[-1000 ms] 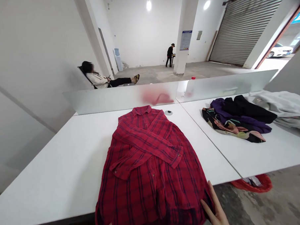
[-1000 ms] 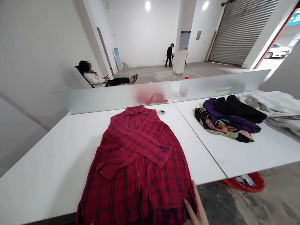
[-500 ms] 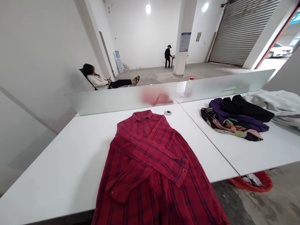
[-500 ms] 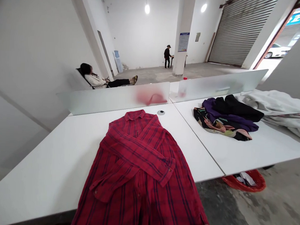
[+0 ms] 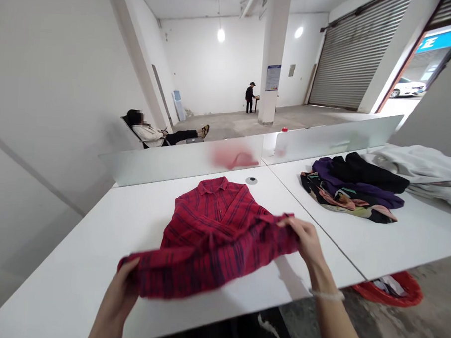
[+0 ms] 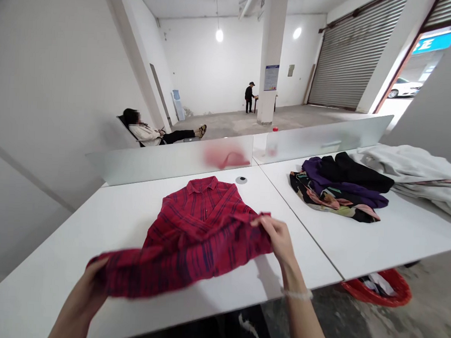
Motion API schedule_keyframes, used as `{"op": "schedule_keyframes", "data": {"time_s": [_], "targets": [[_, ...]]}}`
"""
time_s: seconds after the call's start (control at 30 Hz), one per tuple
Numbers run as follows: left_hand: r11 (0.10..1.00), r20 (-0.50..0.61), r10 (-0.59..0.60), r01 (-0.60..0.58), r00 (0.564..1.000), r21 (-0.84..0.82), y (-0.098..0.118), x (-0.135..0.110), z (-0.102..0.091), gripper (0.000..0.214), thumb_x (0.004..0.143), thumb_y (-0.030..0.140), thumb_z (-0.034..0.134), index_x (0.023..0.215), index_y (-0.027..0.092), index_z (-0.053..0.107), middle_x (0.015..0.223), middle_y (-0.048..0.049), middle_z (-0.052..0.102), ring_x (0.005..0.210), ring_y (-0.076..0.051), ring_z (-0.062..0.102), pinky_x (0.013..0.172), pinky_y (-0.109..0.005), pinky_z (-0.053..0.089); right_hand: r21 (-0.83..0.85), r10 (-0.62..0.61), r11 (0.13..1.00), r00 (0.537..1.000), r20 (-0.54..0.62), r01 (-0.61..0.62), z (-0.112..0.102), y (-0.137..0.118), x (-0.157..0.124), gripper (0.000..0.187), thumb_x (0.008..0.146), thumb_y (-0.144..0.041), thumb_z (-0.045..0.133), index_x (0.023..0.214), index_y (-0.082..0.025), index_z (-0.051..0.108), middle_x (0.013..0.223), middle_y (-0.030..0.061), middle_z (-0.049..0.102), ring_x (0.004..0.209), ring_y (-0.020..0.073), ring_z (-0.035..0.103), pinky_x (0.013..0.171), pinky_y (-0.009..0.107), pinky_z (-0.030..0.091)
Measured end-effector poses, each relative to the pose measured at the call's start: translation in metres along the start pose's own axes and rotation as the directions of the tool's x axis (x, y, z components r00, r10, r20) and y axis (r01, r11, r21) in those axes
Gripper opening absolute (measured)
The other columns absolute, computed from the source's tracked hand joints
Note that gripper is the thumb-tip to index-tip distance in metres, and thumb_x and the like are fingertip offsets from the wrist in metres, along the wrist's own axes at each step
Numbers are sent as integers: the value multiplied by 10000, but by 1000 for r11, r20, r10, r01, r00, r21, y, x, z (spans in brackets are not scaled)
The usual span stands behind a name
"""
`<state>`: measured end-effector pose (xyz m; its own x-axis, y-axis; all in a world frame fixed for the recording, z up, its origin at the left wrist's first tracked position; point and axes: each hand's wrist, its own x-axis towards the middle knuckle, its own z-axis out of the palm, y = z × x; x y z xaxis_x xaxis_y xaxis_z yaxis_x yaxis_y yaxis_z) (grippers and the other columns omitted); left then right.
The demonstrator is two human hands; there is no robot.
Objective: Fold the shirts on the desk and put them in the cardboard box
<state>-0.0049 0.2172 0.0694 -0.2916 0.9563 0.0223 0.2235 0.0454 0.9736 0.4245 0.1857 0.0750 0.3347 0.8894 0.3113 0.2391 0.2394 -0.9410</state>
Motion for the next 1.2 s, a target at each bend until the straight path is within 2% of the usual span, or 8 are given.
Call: {"op": "schedule_keyframes", "data": {"time_s": [0.07, 0.13, 0.2, 0.27, 0.43, 0.57, 0.83, 1.2], "targets": [[996, 63, 93, -93, 994, -4, 34, 55, 30, 416, 778, 440, 409, 956, 139, 633, 908, -108, 726, 933, -257, 679, 789, -384, 567, -20, -131, 991, 991, 17, 132, 29, -9, 61, 569, 910, -574, 334, 980, -163, 722, 951, 83, 713, 870, 221, 639, 800, 334, 502], [987, 79, 149, -152, 986, 43, 54, 102, 59, 497, 856, 455, 317, 1129, 121, 564, 1135, -139, 668, 1057, -231, 635, 882, -381, 529, -127, -223, 963, 968, 118, 238, 60, -12, 111, 574, 953, -519, 245, 1283, -177, 568, 1215, 76, 631, 1091, 218, 581, 942, 361, 445], [965, 83, 199, -210, 977, 155, 56, 130, 87, 514, 883, 431, 331, 1228, 89, 500, 1281, -183, 576, 1174, -241, 563, 1004, -418, 437, -334, -236, 882, 925, 298, 332, 89, -4, 140, 594, 962, -486, 263, 1458, -165, 330, 1409, 93, 472, 1250, 220, 475, 1036, 389, 367], [917, 135, 257, -286, 957, 278, 40, 136, 110, 504, 886, 405, 382, 1260, 84, 489, 1340, -187, 530, 1255, -245, 492, 1085, -423, 335, -529, -161, 735, 867, 472, 425, 114, 15, 145, 623, 966, -481, 283, 1504, -180, 194, 1489, 109, 352, 1345, 250, 361, 1089, 461, 279], [710, 325, 332, -462, 885, 531, -29, 98, 147, 476, 847, 342, 472, 1242, 92, 561, 1353, -176, 524, 1306, -309, 423, 1120, -514, 220, -649, -40, 593, 822, 568, 477, 144, 79, 103, 578, 945, -522, 362, 1445, -233, 365, 1452, 131, 407, 1361, 323, 320, 1088, 601, 164], [533, 363, 357, -507, 861, 678, -55, 83, 152, 539, 873, 351, 422, 1317, 55, 500, 1430, -190, 419, 1351, -338, 344, 1127, -530, 169, -687, -37, 537, 828, 560, 489, 144, 101, 82, 558, 957, -526, 322, 1379, -194, 473, 1463, 152, 383, 1379, 316, 282, 1114, 573, 103], [327, 409, 357, -522, 840, 788, -53, 68, 145, 553, 922, 372, 340, 1365, 59, 448, 1434, -183, 420, 1328, -337, 377, 1105, -525, 233, -708, -22, 523, 838, 545, 474, 136, 93, 64, 538, 973, -516, 267, 1394, -226, 435, 1458, 79, 413, 1362, 313, 303, 1098, 582, 160], [232, 443, 413, -563, 795, 794, -84, -56, 90, 530, 933, 408, 323, 1368, 137, 461, 1431, -115, 443, 1315, -297, 412, 1084, -509, 311, -707, -39, 433, 795, 605, 559, 87, 69, -54, 540, 953, -500, 365, 1420, -236, 415, 1493, 136, 332, 1377, 352, 274, 1079, 584, 245]]}}
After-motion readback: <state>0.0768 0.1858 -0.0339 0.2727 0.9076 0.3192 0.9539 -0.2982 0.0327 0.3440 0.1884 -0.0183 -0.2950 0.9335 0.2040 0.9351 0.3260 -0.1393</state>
